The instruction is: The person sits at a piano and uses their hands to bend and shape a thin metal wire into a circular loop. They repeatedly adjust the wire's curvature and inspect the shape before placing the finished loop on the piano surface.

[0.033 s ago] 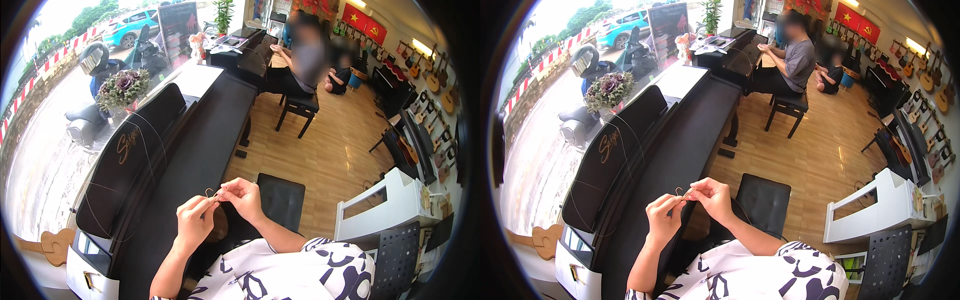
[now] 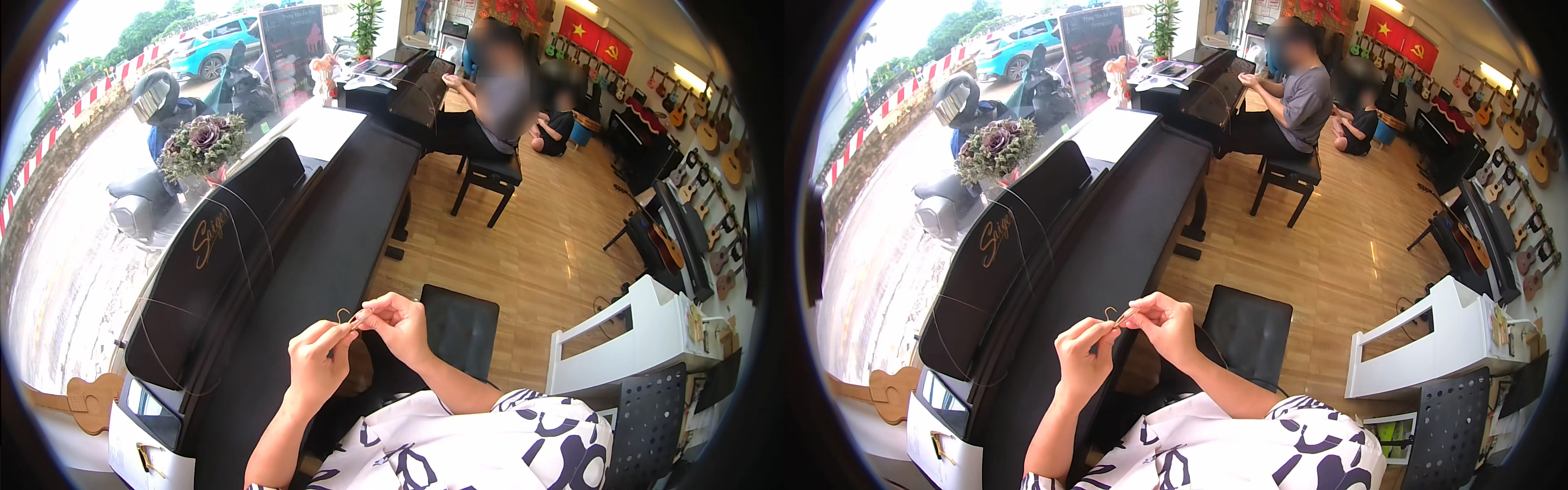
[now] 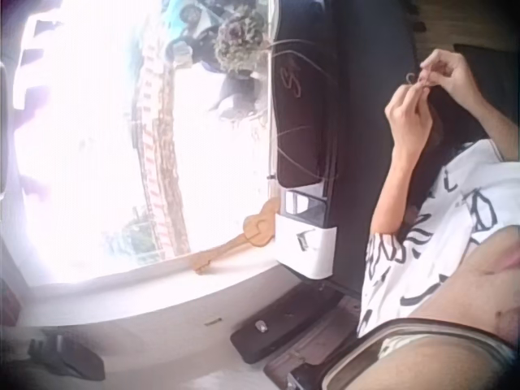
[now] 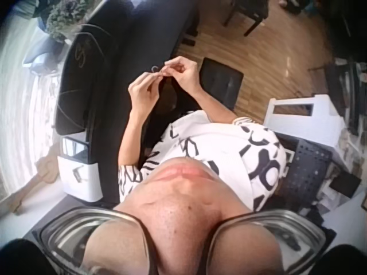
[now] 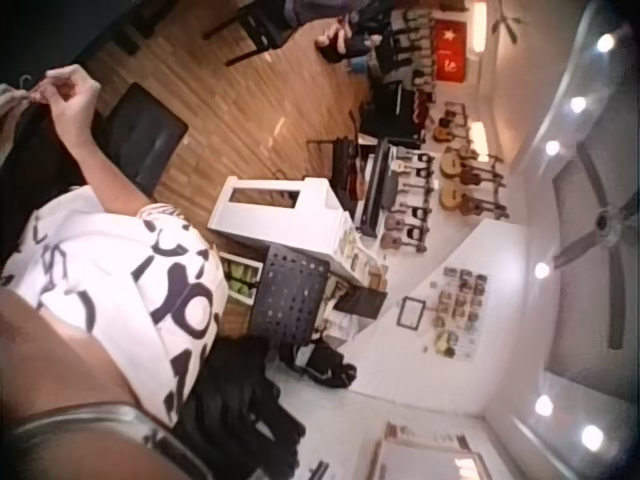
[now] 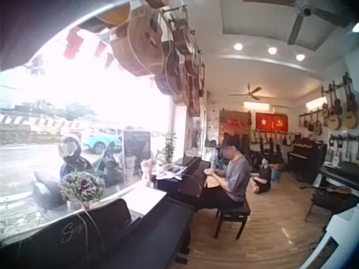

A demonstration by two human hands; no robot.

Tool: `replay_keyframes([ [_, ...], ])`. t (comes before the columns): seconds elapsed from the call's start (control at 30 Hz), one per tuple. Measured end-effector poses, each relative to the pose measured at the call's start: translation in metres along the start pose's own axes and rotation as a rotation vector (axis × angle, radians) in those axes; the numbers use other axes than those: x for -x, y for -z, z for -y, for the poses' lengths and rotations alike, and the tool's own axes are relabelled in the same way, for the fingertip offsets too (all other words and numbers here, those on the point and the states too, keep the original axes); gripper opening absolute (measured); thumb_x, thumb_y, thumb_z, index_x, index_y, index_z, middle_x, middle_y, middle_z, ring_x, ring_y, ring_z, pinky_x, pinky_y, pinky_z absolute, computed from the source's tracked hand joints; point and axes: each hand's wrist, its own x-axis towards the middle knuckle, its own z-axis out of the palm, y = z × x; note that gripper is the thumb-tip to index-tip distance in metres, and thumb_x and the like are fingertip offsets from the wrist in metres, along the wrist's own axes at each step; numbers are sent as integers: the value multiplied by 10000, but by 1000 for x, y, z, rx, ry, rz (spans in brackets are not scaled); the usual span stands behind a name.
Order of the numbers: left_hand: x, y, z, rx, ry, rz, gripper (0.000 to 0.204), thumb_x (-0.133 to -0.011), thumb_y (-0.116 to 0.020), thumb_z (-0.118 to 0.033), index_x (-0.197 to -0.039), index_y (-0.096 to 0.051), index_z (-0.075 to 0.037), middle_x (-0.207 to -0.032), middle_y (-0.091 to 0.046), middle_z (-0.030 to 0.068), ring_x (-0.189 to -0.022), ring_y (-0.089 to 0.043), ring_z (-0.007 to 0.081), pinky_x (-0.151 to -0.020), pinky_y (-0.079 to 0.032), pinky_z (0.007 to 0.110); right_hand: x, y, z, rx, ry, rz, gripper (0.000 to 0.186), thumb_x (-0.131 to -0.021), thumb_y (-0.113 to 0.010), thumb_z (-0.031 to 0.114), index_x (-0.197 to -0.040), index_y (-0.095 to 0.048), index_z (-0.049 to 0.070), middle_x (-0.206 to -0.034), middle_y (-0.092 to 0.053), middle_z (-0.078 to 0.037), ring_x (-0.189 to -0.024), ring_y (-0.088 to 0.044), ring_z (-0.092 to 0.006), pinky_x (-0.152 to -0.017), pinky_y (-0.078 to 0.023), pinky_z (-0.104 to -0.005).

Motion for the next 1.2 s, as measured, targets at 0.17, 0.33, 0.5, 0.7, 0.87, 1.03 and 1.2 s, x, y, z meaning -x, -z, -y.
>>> replay_keyframes([
  [0.17,-2,0,-2,30,13,-35,35,-846,-713,55,-868,-724,30,-722,-668,109,-576,-644,208,-526,-478,282,3,1,-10,194,188,-21,98,-911,-708,-30,-990,-654,-51,-885,-762,-159,-811,-763,-172,-709,-618,-270],
  [0.33,1,5,3,81,103,17,51,-870,-678,65,-865,-720,36,-708,-677,92,-577,-666,163,-536,-503,253,1,-3,4,533,329,-14,118,-858,-777,35,-879,-662,19,-717,-696,-70,-589,-655,-89,-542,-511,-229],
  [0.5,-1,8,6,261,181,61,82,-914,-657,41,-850,-706,52,-711,-689,72,-584,-654,112,-539,-509,233,-6,3,5,418,327,77,136,-851,-758,8,-818,-627,23,-766,-594,-31,-554,-524,-59,-484,-425,-238],
  [0.7,-1,21,18,653,492,167,185,-1000,-628,-66,-872,-706,42,-727,-669,30,-607,-584,73,-571,-483,224,-8,16,4,-183,-35,510,148,-1000,-623,34,-922,-501,63,-956,-683,-135,-717,-616,-121,-575,-483,-231],
  [0.87,-2,23,25,857,565,249,224,-1017,-626,-130,-873,-711,20,-745,-667,27,-624,-573,79,-597,-480,236,-9,15,2,-275,-34,543,188,-1006,-616,50,-917,-453,80,-952,-702,-170,-716,-659,-162,-567,-489,-237],
  [1.03,-1,21,27,953,608,261,244,-1032,-611,-159,-881,-705,7,-759,-672,31,-633,-564,81,-605,-475,240,-9,11,-1,-306,-56,552,283,-971,-659,27,-909,-393,102,-964,-711,-191,-734,-691,-191,-570,-501,-250],
  [1.2,1,18,35,992,625,269,249,-1036,-614,-172,-886,-701,7,-775,-679,30,-637,-560,81,-612,-474,243,-11,11,-9,-284,-5,562,366,-921,-709,-4,-887,-365,116,-949,-705,-179,-730,-695,-195,-636,-561,-289],
])
